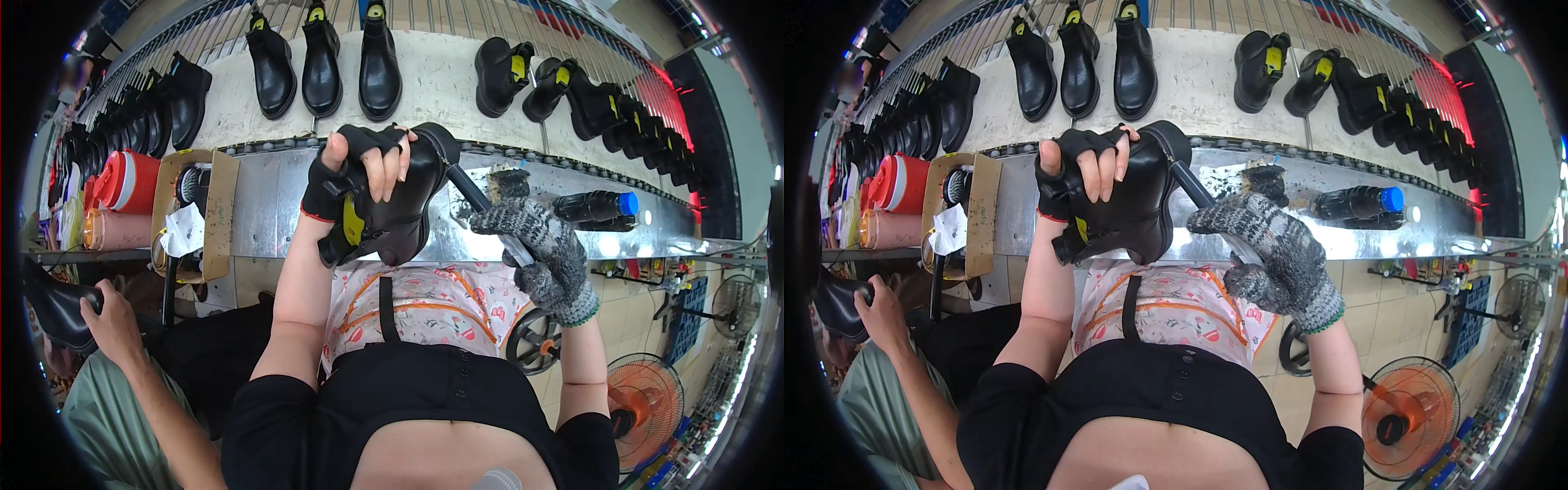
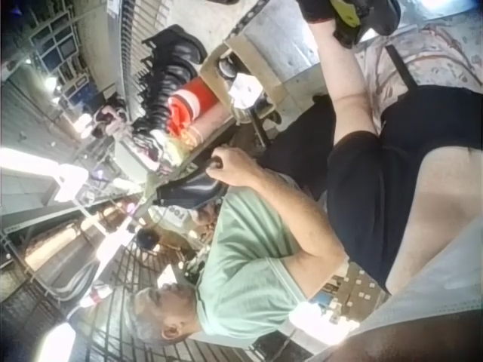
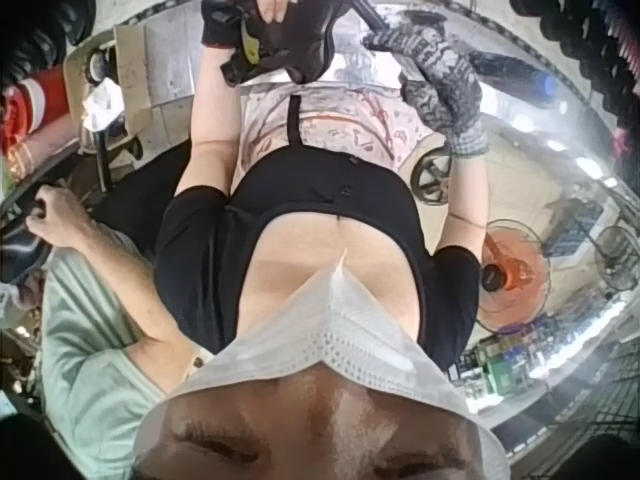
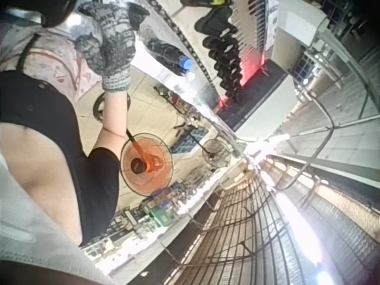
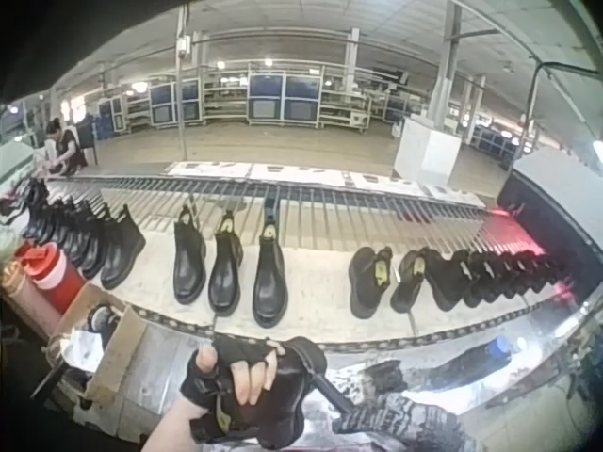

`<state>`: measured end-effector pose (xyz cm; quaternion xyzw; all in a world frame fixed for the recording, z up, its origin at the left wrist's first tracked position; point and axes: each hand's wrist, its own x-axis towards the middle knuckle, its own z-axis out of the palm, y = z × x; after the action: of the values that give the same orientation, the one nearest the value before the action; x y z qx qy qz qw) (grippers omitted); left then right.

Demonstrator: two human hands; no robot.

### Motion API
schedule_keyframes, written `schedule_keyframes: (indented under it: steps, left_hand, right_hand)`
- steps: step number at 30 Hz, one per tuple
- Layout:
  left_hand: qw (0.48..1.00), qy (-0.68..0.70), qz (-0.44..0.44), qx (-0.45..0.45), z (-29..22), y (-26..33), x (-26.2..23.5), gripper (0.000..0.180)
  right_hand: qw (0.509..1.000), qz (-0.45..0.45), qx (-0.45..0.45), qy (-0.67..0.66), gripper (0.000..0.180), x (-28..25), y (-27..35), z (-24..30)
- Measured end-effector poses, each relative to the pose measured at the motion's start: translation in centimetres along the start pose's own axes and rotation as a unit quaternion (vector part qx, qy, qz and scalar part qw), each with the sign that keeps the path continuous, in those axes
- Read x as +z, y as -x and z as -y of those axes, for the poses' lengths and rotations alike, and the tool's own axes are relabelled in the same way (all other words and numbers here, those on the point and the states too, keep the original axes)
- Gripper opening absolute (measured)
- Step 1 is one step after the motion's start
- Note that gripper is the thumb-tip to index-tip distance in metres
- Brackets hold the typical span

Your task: Cleaning and applying adhesive or finish to shoes on a manufacturing line.

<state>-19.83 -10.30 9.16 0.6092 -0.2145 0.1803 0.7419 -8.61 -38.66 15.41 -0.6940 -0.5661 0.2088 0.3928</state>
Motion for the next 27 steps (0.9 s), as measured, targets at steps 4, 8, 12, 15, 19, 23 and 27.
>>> schedule_keyframes:
  steps: [4, 8, 12, 15, 19, 23, 27]
  left_hand:
    - [0.995, 0.076, -0.066, 0.011, 0.5, 1.1, -1.3, 0.076]
    - [0.979, 0.151, -0.135, 0.034, 0.9, 2.0, -3.1, 0.079]
    - [0.971, 0.163, -0.172, 0.041, 0.9, 2.8, -5.2, 0.078]
    - [0.964, 0.175, -0.196, 0.036, 1.0, 3.5, -6.3, 0.075]
    - [0.959, 0.166, -0.226, 0.031, 1.1, 4.3, -7.3, 0.074]
    - [0.956, 0.167, -0.236, 0.042, 1.3, 4.8, -8.0, 0.073]
    - [0.957, 0.168, -0.23, 0.045, 1.5, 5.2, -8.8, 0.072]
  right_hand:
    - [0.997, -0.011, -0.03, -0.068, 0.049, 3.0, -1.1, -2.3]
    - [0.995, -0.078, -0.036, -0.052, 0.078, 7.1, -2.1, -4.2]
    - [0.994, -0.079, -0.025, -0.067, 0.076, 9.6, -2.9, -5.6]
    - [0.991, -0.075, -0.043, -0.103, 0.075, 10.9, -3.3, -6.4]
    - [0.989, -0.063, -0.063, -0.115, 0.043, 11.7, -3.5, -7.3]
    - [0.991, -0.018, 0.012, -0.133, 0.061, 12.0, -3.1, -7.5]
    - [0.993, 0.021, 0.013, -0.117, 0.06, 11.3, -3.0, -8.0]
